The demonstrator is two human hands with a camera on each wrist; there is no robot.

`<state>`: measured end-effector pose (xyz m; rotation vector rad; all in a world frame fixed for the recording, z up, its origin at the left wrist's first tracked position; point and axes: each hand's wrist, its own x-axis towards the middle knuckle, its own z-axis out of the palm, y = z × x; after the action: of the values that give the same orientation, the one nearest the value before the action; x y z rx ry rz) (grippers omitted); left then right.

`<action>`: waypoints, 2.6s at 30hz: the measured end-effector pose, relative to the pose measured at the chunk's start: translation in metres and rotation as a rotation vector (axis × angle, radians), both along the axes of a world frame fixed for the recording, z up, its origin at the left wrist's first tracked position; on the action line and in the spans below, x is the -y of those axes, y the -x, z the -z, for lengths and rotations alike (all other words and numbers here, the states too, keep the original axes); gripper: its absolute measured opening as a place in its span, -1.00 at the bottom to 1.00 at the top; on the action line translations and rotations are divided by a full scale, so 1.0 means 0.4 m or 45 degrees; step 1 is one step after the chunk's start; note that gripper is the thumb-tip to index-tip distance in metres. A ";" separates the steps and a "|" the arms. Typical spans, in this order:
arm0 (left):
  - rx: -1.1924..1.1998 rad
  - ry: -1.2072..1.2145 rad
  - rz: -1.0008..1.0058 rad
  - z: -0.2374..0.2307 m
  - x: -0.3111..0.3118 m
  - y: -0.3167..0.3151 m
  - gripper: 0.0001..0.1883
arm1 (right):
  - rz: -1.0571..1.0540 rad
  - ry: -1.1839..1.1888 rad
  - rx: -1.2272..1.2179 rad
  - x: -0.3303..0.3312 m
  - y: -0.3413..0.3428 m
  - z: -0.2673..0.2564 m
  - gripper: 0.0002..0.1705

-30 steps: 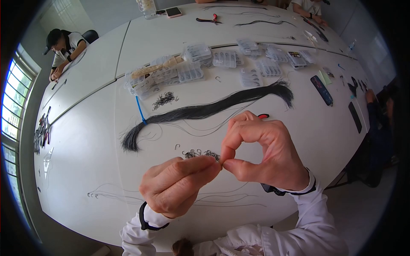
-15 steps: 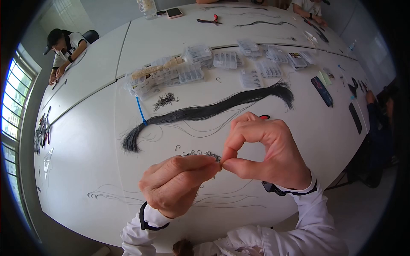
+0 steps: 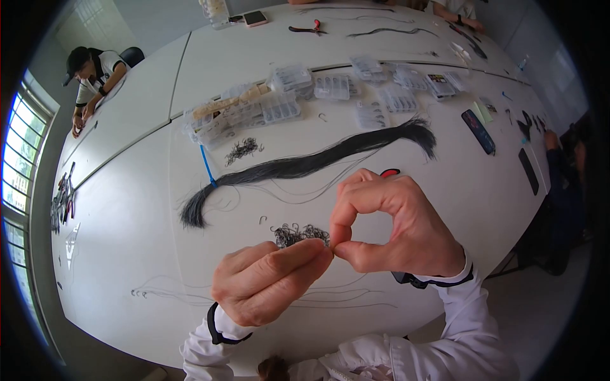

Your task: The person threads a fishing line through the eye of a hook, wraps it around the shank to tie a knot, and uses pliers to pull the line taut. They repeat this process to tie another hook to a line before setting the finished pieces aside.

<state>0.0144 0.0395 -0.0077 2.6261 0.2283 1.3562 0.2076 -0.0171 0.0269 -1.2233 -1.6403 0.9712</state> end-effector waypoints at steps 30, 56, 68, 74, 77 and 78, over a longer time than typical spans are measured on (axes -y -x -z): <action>0.118 0.918 -0.052 -0.018 0.020 -0.028 -0.82 | 0.132 -0.007 0.041 0.010 0.005 -0.007 -0.95; 0.133 0.978 -0.026 -0.014 0.024 -0.026 -0.82 | 0.212 -0.119 0.014 0.009 0.023 0.012 -0.92; 0.203 1.056 0.007 -0.010 0.021 -0.024 -0.85 | 0.177 -0.132 -0.004 0.008 0.016 0.009 -0.92; 0.204 1.054 0.009 -0.012 0.019 -0.024 -0.85 | 0.141 -0.037 -0.015 0.009 0.012 0.002 -0.95; 0.204 1.076 -0.008 -0.011 0.021 -0.025 -0.86 | 0.137 -0.065 0.001 0.008 0.011 0.005 -0.95; 0.216 1.097 -0.019 -0.011 0.022 -0.026 -0.86 | 0.140 -0.074 0.011 0.008 0.011 0.006 -0.95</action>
<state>0.0249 0.0306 -0.0035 1.7888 0.6388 1.1212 0.2032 -0.0203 0.0244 -1.2658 -1.5799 0.8458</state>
